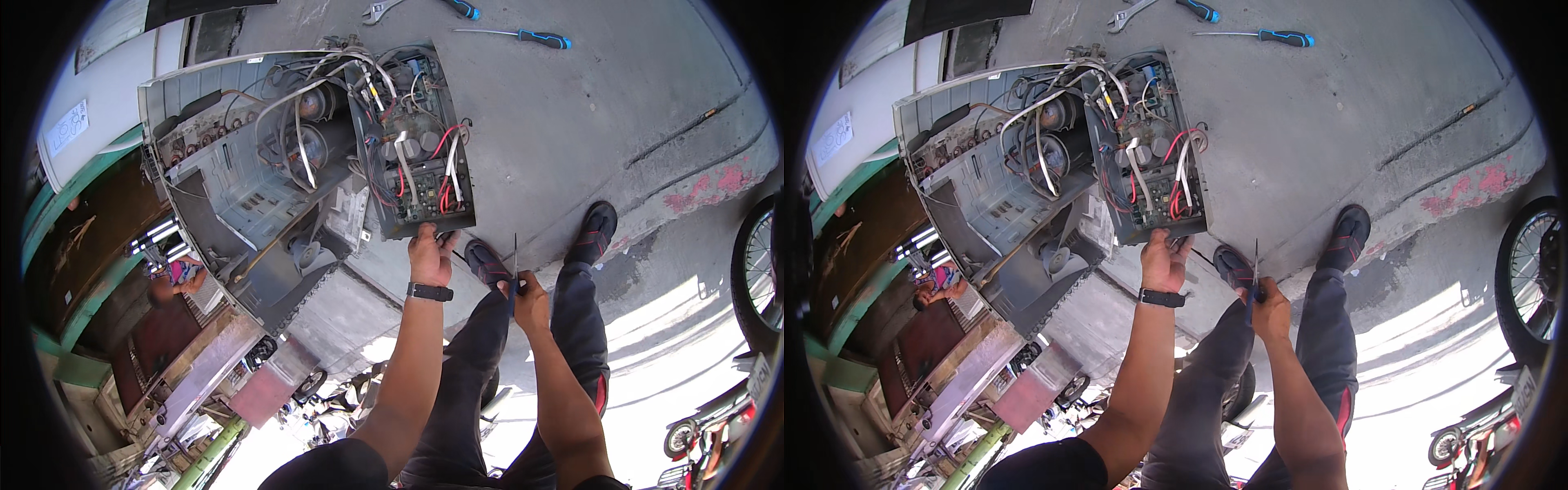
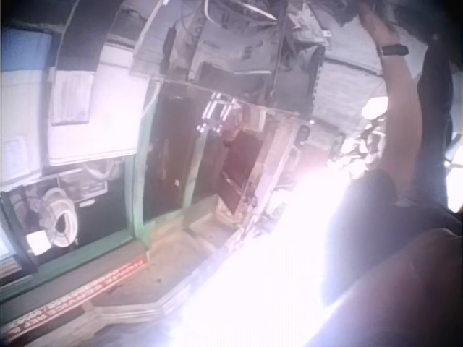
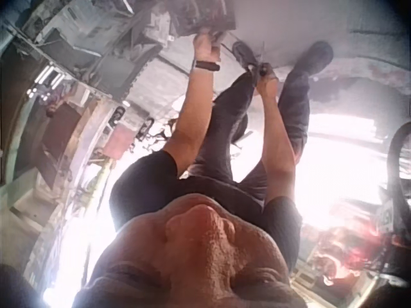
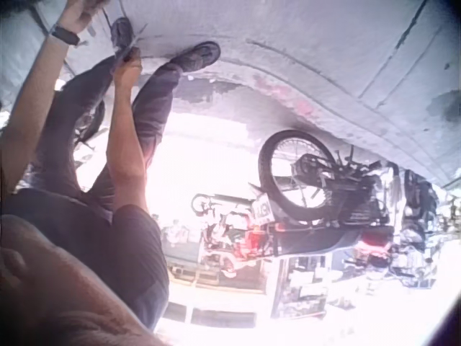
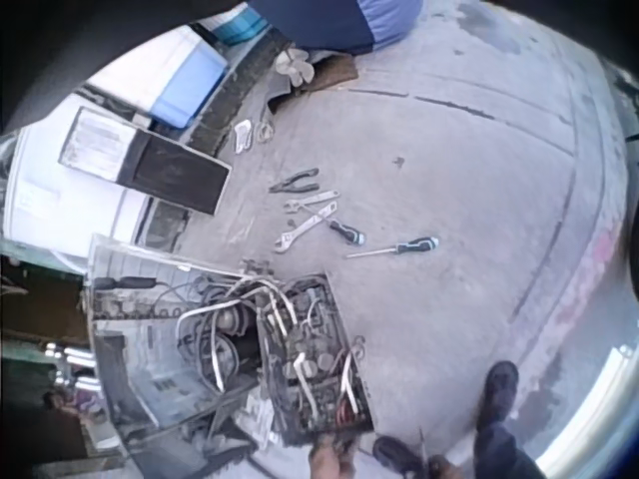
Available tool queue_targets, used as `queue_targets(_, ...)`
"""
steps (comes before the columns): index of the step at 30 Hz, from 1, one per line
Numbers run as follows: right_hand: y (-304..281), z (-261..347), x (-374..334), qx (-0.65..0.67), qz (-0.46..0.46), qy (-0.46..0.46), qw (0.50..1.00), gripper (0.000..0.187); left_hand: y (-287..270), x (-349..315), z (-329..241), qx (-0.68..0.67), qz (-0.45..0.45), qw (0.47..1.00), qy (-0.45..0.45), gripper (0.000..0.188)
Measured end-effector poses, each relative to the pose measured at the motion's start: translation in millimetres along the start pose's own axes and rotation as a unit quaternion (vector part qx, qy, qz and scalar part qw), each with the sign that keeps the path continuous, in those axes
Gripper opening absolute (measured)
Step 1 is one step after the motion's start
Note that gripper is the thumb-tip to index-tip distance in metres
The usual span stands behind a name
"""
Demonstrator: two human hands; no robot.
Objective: The person disassembles an air conditioner unit by disconnecting wires with a pair of scissors and removing internal components by hand.
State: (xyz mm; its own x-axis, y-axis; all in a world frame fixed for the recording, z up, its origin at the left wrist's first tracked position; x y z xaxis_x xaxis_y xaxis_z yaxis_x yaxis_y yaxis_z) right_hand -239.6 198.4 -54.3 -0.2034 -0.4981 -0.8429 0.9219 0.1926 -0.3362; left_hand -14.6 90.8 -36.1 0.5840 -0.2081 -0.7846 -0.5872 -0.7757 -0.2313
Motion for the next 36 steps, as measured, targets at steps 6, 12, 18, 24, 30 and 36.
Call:
queue_targets(6,-10,-17,13,-0.111,-0.075,-0.090,0.987,0.054,15,-21,10,-0.071,0.000,0.997,-0.025,0.023)
queue_targets(12,-33,-5,64,-0.233,-0.125,-0.132,0.956,0.049,18,-20,4,-0.150,0.065,0.986,-0.029,0.030)
queue_targets(18,-32,40,169,-0.327,-0.191,-0.239,0.894,0.049,13,-24,2,-0.155,0.046,0.987,-0.010,0.045)
queue_targets(24,-11,53,228,-0.420,-0.181,-0.296,0.839,0.024,12,-29,-22,-0.139,0.056,0.989,0.003,0.070)
queue_targets(30,16,61,217,-0.397,-0.143,-0.280,0.862,0.035,-3,-28,-36,-0.122,0.045,0.990,0.053,0.073)
queue_targets(36,20,7,256,-0.271,-0.079,-0.176,0.943,0.033,5,-28,-35,-0.117,0.052,0.990,0.053,0.067)
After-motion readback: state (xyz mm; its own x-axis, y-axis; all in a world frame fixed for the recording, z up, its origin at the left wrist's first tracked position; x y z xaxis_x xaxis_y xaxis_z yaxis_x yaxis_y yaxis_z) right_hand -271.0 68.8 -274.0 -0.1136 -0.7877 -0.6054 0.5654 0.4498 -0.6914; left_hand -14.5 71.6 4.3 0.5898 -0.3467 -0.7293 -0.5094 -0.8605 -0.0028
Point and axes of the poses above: each hand's wrist, its own x-axis towards the middle knuckle, its own y-axis out of the palm, z = x × y, the point moved 7 cm from there along x, towards the middle knuckle, and after that the axes turned 11 degrees about -z, right-handed, at the moved point
